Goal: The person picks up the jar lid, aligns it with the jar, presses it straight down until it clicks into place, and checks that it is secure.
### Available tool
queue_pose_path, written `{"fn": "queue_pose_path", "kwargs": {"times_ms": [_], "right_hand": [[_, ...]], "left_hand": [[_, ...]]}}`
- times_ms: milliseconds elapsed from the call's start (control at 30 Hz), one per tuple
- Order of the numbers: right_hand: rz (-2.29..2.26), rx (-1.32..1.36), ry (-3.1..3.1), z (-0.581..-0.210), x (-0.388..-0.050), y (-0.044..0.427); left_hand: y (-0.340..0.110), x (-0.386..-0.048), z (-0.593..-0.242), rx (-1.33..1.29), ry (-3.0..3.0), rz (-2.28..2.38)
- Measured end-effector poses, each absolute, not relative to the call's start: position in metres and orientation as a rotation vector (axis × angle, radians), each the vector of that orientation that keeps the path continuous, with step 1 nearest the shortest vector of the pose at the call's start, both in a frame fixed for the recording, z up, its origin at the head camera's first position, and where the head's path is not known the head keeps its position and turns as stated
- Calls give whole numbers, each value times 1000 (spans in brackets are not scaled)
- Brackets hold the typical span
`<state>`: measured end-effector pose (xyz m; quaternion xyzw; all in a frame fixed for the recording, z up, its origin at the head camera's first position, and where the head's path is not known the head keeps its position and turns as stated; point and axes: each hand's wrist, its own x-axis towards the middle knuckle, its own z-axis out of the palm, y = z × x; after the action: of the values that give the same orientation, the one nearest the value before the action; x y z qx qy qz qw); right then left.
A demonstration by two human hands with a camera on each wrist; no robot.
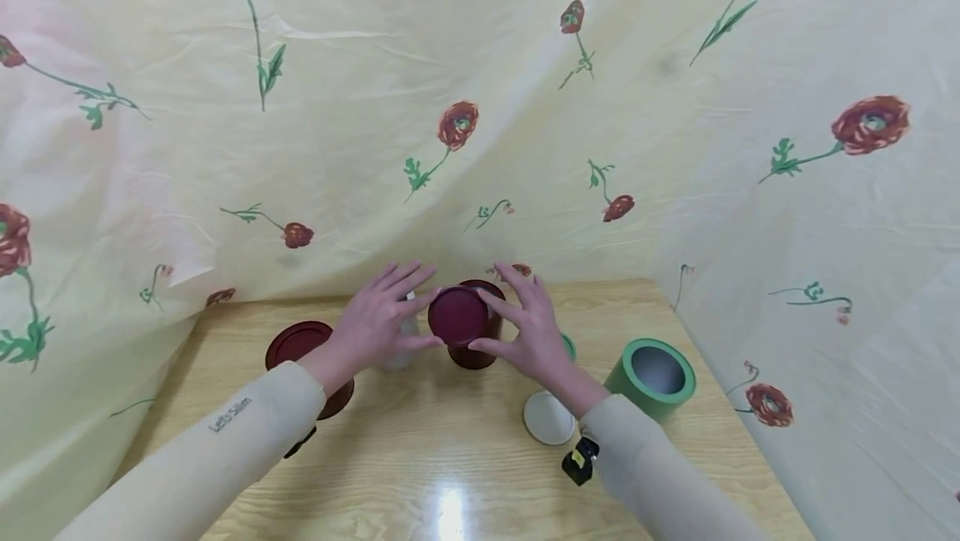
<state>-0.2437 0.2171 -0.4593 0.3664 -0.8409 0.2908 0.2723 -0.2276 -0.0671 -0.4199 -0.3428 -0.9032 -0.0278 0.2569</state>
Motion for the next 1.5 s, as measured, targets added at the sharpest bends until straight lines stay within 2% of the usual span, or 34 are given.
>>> {"fn": "queue_pose_path", "kwargs": {"times_ms": [1500], "right_hand": [[745,919,-2433,-456,-293,241]], "left_hand": [[-40,-287,-434,-860,-2555,-1]]}}
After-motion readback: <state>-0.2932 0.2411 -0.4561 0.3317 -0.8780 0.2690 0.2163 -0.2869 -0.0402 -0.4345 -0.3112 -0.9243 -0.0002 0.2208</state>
